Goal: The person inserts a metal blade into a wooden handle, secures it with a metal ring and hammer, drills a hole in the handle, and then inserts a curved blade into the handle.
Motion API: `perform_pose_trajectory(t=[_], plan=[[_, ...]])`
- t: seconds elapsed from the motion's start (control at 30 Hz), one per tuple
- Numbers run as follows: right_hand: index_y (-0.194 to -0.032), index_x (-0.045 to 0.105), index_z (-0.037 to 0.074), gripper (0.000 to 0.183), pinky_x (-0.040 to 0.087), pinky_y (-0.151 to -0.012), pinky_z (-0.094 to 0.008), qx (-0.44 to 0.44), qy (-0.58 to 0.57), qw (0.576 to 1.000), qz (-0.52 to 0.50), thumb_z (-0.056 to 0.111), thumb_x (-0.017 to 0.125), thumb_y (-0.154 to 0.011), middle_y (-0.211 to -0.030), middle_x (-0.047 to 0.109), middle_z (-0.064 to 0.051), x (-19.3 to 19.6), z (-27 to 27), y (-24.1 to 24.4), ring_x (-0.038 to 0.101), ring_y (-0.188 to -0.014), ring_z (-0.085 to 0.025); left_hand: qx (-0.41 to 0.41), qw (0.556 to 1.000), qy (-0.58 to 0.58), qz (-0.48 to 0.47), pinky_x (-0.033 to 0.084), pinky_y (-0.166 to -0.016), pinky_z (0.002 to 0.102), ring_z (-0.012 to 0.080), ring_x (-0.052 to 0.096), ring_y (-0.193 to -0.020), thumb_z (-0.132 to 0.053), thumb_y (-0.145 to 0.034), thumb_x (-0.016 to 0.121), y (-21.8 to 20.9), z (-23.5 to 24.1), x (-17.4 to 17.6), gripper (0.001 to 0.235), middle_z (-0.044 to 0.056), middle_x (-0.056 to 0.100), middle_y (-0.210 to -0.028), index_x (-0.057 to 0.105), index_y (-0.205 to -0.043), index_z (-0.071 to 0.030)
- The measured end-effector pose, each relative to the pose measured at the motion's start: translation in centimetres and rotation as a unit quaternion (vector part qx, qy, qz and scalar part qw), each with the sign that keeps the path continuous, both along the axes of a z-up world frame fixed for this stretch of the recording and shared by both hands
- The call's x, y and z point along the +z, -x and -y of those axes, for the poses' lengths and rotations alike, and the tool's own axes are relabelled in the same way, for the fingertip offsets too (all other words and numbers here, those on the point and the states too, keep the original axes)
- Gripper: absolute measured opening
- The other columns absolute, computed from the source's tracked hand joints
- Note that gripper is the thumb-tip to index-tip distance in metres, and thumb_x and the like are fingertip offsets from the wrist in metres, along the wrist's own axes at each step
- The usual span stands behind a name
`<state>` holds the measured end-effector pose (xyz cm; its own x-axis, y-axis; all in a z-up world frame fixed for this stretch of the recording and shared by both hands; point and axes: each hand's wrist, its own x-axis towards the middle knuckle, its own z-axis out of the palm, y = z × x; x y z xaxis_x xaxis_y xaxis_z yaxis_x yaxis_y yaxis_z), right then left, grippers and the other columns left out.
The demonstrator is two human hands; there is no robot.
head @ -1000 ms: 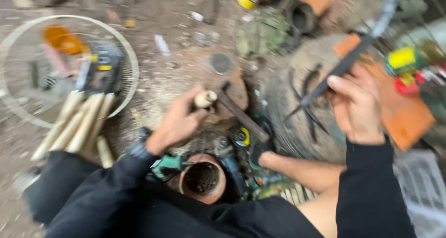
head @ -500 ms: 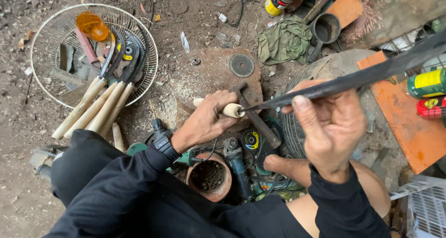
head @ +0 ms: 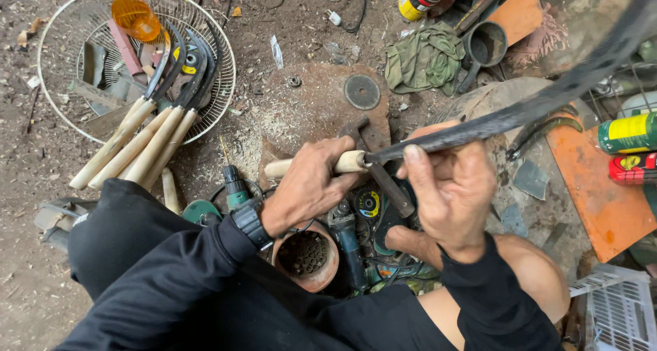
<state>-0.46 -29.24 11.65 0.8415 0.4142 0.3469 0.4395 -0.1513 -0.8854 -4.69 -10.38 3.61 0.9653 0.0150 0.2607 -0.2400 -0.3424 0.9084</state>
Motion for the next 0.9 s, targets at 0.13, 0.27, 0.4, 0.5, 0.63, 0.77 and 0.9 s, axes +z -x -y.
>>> perform_pose_trajectory(t=[0.13,0.27,0.4,0.5,0.63,0.77,0.9], plan=[[-0.118,0.054,-0.001,0.013,0.057,-0.070,-0.022,0.029,0.014,0.999,-0.009,0.000,0.061,-0.106,-0.096,0.067,-0.006,-0.8,-0.4,-0.8,0.068,-0.080,-0.009,0.021,0.999,0.020,-0.017,0.052,-0.072,0.045,0.0374,0.067,-0.080,-0.009,-0.081,0.071,0.1,0.2,0.0,0.020,0.017,0.066,-0.084,0.058,-0.095,-0.003],[-0.119,0.055,-0.001,0.016,0.058,-0.080,-0.024,0.041,0.011,0.998,-0.052,0.003,0.062,-0.106,-0.101,0.067,-0.008,-0.3,-0.2,-1.8,0.069,-0.088,-0.012,0.008,0.998,0.047,-0.047,0.054,-0.070,0.041,0.0297,0.069,-0.073,-0.010,-0.086,0.067,-0.1,0.0,0.1,0.016,0.014,0.069,-0.082,0.061,-0.100,-0.006],[-0.125,0.051,0.001,0.025,0.058,-0.093,-0.026,0.096,-0.044,0.990,-0.093,0.007,0.065,-0.106,-0.112,0.063,-0.005,1.2,-0.4,-3.8,0.066,-0.102,-0.011,0.007,0.995,0.039,-0.092,0.055,-0.066,0.037,0.0212,0.069,-0.067,-0.015,-0.091,0.068,-0.1,-0.3,0.3,0.015,0.011,0.069,-0.077,0.064,-0.102,-0.006],[-0.122,0.051,-0.001,0.027,0.060,-0.087,-0.028,0.098,-0.012,0.992,-0.080,0.010,0.069,-0.104,-0.110,0.063,-0.007,1.6,-1.1,-5.6,0.065,-0.099,-0.012,-0.006,0.996,0.060,-0.071,0.057,-0.068,0.035,0.0176,0.071,-0.070,-0.018,-0.092,0.068,-0.3,-0.4,0.4,0.020,0.011,0.070,-0.079,0.065,-0.109,-0.007],[-0.118,0.053,-0.001,0.025,0.062,-0.078,-0.029,0.112,0.013,0.982,-0.153,0.015,0.067,-0.104,-0.102,0.064,-0.009,0.8,-1.5,-7.2,0.067,-0.090,-0.015,-0.040,0.987,0.103,-0.121,0.058,-0.074,0.032,0.0149,0.069,-0.079,-0.019,-0.094,0.067,-0.4,-0.5,0.2,0.025,0.009,0.073,-0.089,0.064,-0.113,-0.005],[-0.120,0.054,0.003,0.027,0.064,-0.078,-0.031,0.121,-0.036,0.960,-0.248,0.024,0.059,-0.103,-0.107,0.065,-0.008,0.3,-1.8,-9.1,0.070,-0.094,-0.017,-0.105,0.927,0.279,-0.229,0.055,-0.075,0.031,0.0151,0.062,-0.083,-0.013,-0.095,0.060,-0.7,-0.6,0.2,0.043,0.008,0.065,-0.095,0.053,-0.137,-0.009],[-0.123,0.056,0.002,0.037,0.062,-0.076,-0.032,0.098,0.005,0.930,-0.355,0.031,0.061,-0.101,-0.112,0.066,-0.012,-0.9,-2.4,-8.1,0.071,-0.095,-0.019,-0.105,0.825,0.508,-0.225,0.060,-0.078,0.035,0.0192,0.068,-0.085,-0.010,-0.099,0.058,-1.7,-1.8,0.8,0.055,0.009,0.065,-0.097,0.038,-0.150,-0.002]])
